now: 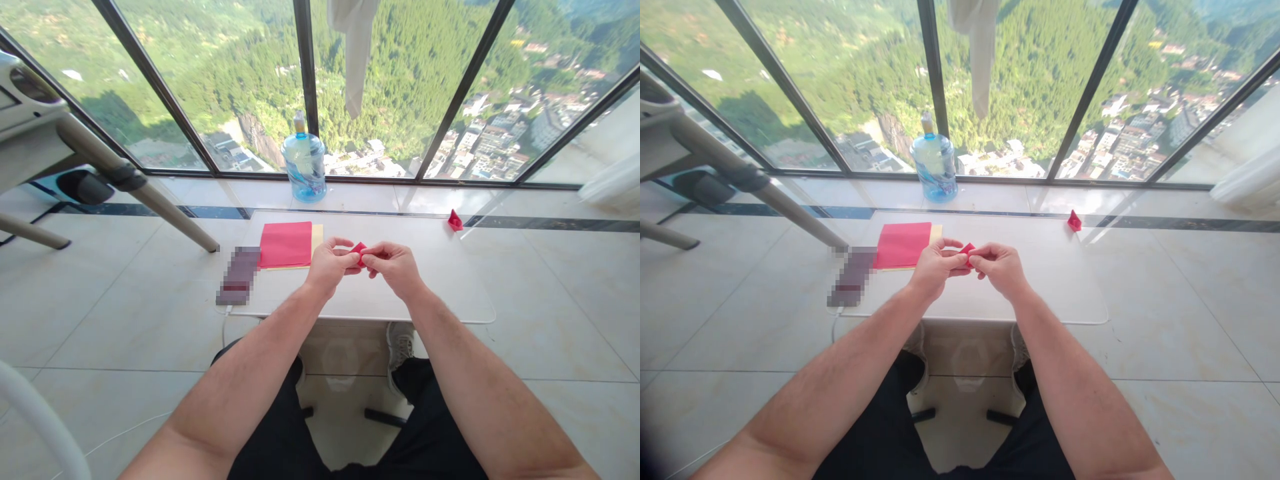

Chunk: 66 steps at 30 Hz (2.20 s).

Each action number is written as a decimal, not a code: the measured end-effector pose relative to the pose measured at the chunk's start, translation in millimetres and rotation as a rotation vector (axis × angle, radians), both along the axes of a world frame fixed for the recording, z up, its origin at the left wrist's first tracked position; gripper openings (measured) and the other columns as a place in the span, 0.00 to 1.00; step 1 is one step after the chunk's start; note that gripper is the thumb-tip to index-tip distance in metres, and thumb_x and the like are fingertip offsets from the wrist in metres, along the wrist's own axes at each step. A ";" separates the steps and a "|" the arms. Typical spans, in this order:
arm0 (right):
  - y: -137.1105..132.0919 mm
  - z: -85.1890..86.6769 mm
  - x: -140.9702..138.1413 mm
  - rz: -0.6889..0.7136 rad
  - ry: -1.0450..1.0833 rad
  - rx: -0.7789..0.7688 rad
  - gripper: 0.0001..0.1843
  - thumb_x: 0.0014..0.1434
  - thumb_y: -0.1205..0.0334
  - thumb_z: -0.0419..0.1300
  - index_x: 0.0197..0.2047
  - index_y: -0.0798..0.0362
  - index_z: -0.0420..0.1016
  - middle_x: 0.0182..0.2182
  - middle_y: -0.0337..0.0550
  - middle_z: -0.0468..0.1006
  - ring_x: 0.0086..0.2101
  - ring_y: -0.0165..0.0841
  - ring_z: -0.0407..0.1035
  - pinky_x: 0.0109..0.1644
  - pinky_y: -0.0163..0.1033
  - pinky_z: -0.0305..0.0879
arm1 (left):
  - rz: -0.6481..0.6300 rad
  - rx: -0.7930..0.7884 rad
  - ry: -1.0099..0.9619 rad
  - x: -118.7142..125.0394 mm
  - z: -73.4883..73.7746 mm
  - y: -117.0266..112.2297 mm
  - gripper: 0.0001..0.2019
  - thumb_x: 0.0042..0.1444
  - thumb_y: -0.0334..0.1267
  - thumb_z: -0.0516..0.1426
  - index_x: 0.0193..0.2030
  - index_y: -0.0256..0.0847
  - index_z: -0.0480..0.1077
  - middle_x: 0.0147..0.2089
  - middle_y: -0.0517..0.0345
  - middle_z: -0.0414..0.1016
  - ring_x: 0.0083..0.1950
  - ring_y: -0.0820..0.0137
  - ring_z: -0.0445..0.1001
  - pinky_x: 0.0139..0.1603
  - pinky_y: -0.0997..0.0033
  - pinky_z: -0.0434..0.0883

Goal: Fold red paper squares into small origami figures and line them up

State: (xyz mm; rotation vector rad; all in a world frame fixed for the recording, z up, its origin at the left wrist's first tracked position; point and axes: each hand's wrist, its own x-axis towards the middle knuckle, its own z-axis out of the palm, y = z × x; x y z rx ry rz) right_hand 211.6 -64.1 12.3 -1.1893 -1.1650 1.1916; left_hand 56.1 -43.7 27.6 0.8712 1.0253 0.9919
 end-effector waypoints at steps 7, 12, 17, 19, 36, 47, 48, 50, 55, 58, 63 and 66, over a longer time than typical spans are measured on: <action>1.3 -2.5 0.2 -0.036 0.024 -0.031 0.25 0.45 0.55 0.74 0.45 0.54 0.77 0.27 0.38 0.81 0.22 0.29 0.71 0.26 0.37 0.70 | -0.066 -0.036 0.030 -4.3 -3.8 5.1 0.17 0.38 0.35 0.72 0.35 0.35 0.75 0.32 0.53 0.80 0.33 0.68 0.79 0.38 0.66 0.75; 1.5 -2.2 -0.2 -0.040 -0.068 -0.105 0.17 0.46 0.53 0.73 0.35 0.56 0.82 0.25 0.42 0.81 0.22 0.29 0.70 0.27 0.37 0.68 | -0.052 -0.059 0.022 -5.0 -9.3 8.5 0.14 0.37 0.36 0.72 0.28 0.35 0.75 0.29 0.55 0.77 0.32 0.70 0.77 0.38 0.67 0.74; 0.8 -0.7 -1.2 -0.042 -0.060 -0.114 0.16 0.44 0.52 0.73 0.30 0.56 0.81 0.22 0.40 0.79 0.21 0.29 0.69 0.26 0.37 0.67 | -0.040 -0.071 0.031 -2.4 -10.2 7.6 0.12 0.39 0.36 0.71 0.26 0.33 0.74 0.27 0.54 0.77 0.29 0.72 0.75 0.37 0.67 0.72; 0.5 -0.8 -1.6 -0.046 -0.048 -0.114 0.15 0.44 0.53 0.73 0.29 0.55 0.80 0.21 0.40 0.78 0.21 0.29 0.68 0.26 0.36 0.67 | -0.023 -0.078 0.028 -0.1 -11.1 6.3 0.11 0.40 0.35 0.70 0.26 0.33 0.74 0.26 0.54 0.76 0.29 0.72 0.75 0.37 0.68 0.72; -0.2 2.4 -1.4 -0.060 -0.026 -0.146 0.14 0.45 0.55 0.72 0.32 0.56 0.82 0.24 0.43 0.80 0.25 0.31 0.72 0.28 0.36 0.70 | 0.030 0.048 0.177 9.2 -12.9 -2.7 0.07 0.49 0.36 0.64 0.29 0.36 0.73 0.29 0.55 0.77 0.31 0.70 0.75 0.35 0.68 0.72; 4.6 -5.5 -5.8 -0.183 0.004 -0.174 0.13 0.43 0.57 0.72 0.27 0.56 0.78 0.17 0.39 0.75 0.19 0.27 0.67 0.22 0.33 0.65 | 0.089 0.336 0.492 13.7 -21.4 -6.2 0.07 0.55 0.39 0.60 0.30 0.39 0.72 0.28 0.59 0.75 0.29 0.71 0.73 0.32 0.71 0.67; 4.9 -5.8 -6.2 -0.213 0.006 -0.195 0.14 0.42 0.56 0.73 0.28 0.56 0.78 0.17 0.39 0.75 0.19 0.28 0.68 0.22 0.33 0.67 | 0.079 0.360 0.473 14.2 -21.3 -6.6 0.05 0.55 0.38 0.60 0.32 0.39 0.73 0.29 0.59 0.76 0.30 0.71 0.74 0.33 0.72 0.68; 4.5 -5.0 -7.1 -0.277 0.014 -0.189 0.17 0.40 0.57 0.75 0.30 0.56 0.77 0.20 0.41 0.77 0.21 0.30 0.70 0.23 0.35 0.69 | 0.082 0.412 0.464 14.7 -21.7 -6.6 0.03 0.54 0.36 0.61 0.34 0.40 0.72 0.30 0.60 0.77 0.32 0.71 0.76 0.35 0.72 0.69; -1.4 1.2 -9.9 -0.162 0.014 -0.134 0.15 0.49 0.54 0.70 0.36 0.56 0.81 0.32 0.47 0.83 0.33 0.36 0.77 0.29 0.35 0.73 | 0.154 0.641 0.659 11.7 -26.7 -4.0 0.03 0.56 0.36 0.62 0.34 0.41 0.72 0.34 0.58 0.76 0.32 0.73 0.74 0.38 0.71 0.72; -2.6 -0.1 -8.7 -0.166 -0.109 -0.104 0.17 0.49 0.53 0.70 0.40 0.55 0.82 0.33 0.46 0.84 0.33 0.34 0.76 0.30 0.35 0.72 | 0.098 0.810 0.697 10.9 -29.6 -4.5 0.05 0.54 0.31 0.61 0.38 0.42 0.73 0.39 0.55 0.75 0.37 0.71 0.74 0.43 0.70 0.74; 1.5 -3.7 -2.1 -0.194 -0.213 -0.102 0.13 0.49 0.56 0.68 0.35 0.56 0.83 0.26 0.44 0.82 0.26 0.32 0.73 0.28 0.36 0.72 | 0.131 0.580 0.537 11.5 -24.2 -1.2 0.08 0.53 0.29 0.60 0.40 0.41 0.74 0.39 0.55 0.77 0.36 0.71 0.76 0.40 0.69 0.75; 1.9 -0.8 0.3 -0.118 -0.187 -0.112 0.11 0.49 0.57 0.68 0.33 0.56 0.82 0.24 0.43 0.80 0.24 0.31 0.72 0.27 0.36 0.72 | 0.013 0.307 0.309 6.5 -19.3 6.9 0.08 0.52 0.31 0.60 0.40 0.37 0.74 0.35 0.54 0.78 0.31 0.71 0.77 0.35 0.69 0.75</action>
